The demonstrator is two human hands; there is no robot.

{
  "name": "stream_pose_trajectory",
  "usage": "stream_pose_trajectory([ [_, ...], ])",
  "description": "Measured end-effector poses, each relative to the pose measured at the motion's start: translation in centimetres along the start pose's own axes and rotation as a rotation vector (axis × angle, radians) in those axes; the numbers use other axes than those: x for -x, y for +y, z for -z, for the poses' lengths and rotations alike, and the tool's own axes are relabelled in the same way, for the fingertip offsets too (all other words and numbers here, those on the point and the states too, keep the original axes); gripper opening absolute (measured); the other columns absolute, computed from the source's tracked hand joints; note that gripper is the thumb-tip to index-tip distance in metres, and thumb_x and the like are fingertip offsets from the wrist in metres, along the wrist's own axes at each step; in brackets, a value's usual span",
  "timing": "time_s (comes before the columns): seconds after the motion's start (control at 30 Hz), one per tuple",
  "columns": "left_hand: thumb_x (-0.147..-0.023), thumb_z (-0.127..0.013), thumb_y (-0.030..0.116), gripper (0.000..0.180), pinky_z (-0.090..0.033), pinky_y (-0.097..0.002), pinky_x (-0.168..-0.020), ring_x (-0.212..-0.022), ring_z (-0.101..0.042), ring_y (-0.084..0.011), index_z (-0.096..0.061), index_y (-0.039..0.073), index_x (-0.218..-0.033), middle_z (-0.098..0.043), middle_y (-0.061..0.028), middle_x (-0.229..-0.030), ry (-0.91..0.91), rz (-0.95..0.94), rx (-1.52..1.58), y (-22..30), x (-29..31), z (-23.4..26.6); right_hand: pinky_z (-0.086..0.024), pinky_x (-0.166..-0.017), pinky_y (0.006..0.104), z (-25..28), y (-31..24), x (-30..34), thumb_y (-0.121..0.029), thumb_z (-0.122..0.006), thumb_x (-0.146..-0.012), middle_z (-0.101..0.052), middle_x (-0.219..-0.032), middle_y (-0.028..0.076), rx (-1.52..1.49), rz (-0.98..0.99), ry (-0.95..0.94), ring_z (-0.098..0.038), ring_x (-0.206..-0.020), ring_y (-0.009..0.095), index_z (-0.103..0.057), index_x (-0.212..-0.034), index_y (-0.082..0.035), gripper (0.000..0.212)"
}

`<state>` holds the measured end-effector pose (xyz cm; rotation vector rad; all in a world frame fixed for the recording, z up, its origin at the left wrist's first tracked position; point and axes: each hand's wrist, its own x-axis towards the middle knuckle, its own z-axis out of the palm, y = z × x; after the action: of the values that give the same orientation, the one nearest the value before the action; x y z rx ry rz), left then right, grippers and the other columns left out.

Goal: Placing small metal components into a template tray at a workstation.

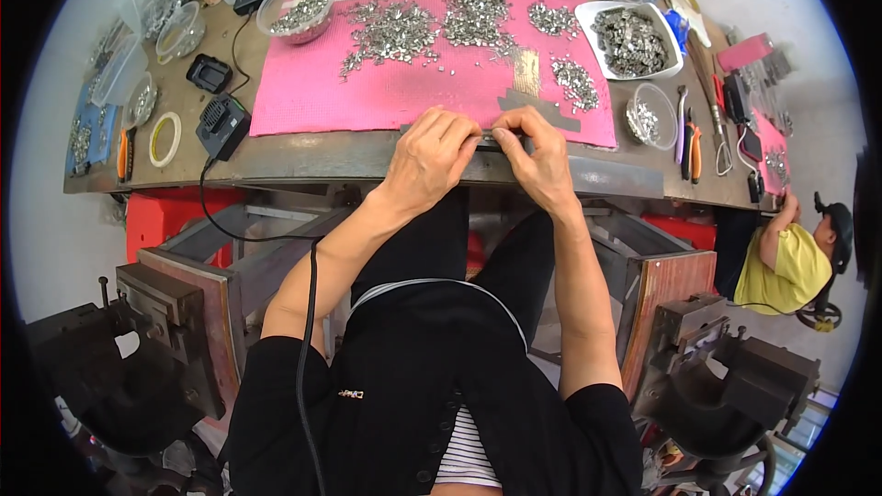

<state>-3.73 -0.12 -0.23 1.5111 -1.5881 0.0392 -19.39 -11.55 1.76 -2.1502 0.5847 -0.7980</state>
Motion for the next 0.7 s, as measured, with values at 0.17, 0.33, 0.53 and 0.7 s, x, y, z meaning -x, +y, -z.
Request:
stream_pose_trajectory([
  [0.17,-0.083,-0.076,0.007,0.028,-0.046,-0.0506,-0.104,-0.100,-0.066,-0.0303,-0.069,0.004,-0.110,-0.070,-0.0103,-0.108,0.044,-0.096,-0.113,-1.0,1.1,0.1,-0.050,-0.077,0.0376,-0.3,0.1,0.2,-0.002,-0.072,-0.087,-0.065,-0.091,0.012,0.045,0.066,-0.003,-0.064,-0.083,0.029,-0.065,-0.094,0.000,0.010],
  [0.33,-0.083,-0.077,0.007,0.043,-0.040,-0.0520,-0.110,-0.103,-0.064,-0.0298,-0.066,0.006,-0.124,-0.069,-0.0099,-0.112,0.048,-0.022,-0.101,-0.6,1.7,0.3,-0.045,-0.077,0.0401,-0.9,0.0,0.2,-0.003,-0.073,-0.085,-0.063,-0.090,0.010,0.164,0.191,0.026,-0.061,-0.085,0.030,-0.065,-0.093,-0.003,0.011],
  [0.53,-0.081,-0.076,0.004,0.052,-0.040,-0.0518,-0.110,-0.099,-0.063,-0.0309,-0.061,0.007,-0.131,-0.067,-0.0120,-0.109,0.075,0.023,-0.037,-0.6,1.8,0.0,-0.043,-0.077,0.0400,-1.0,-0.4,0.1,-0.004,-0.073,-0.083,-0.062,-0.091,0.007,0.378,0.319,0.025,-0.060,-0.085,0.027,-0.066,-0.093,-0.005,0.013],
  [0.7,-0.081,-0.080,0.012,0.050,-0.038,-0.0522,-0.111,-0.106,-0.063,-0.0294,-0.063,0.007,-0.129,-0.068,-0.0097,-0.113,0.063,0.037,-0.034,-1.1,2.0,0.5,-0.046,-0.086,0.0389,-0.4,-0.5,0.7,-0.008,-0.075,-0.083,-0.066,-0.101,0.009,0.396,0.302,0.004,-0.063,-0.096,0.029,-0.069,-0.105,-0.004,0.023],
])
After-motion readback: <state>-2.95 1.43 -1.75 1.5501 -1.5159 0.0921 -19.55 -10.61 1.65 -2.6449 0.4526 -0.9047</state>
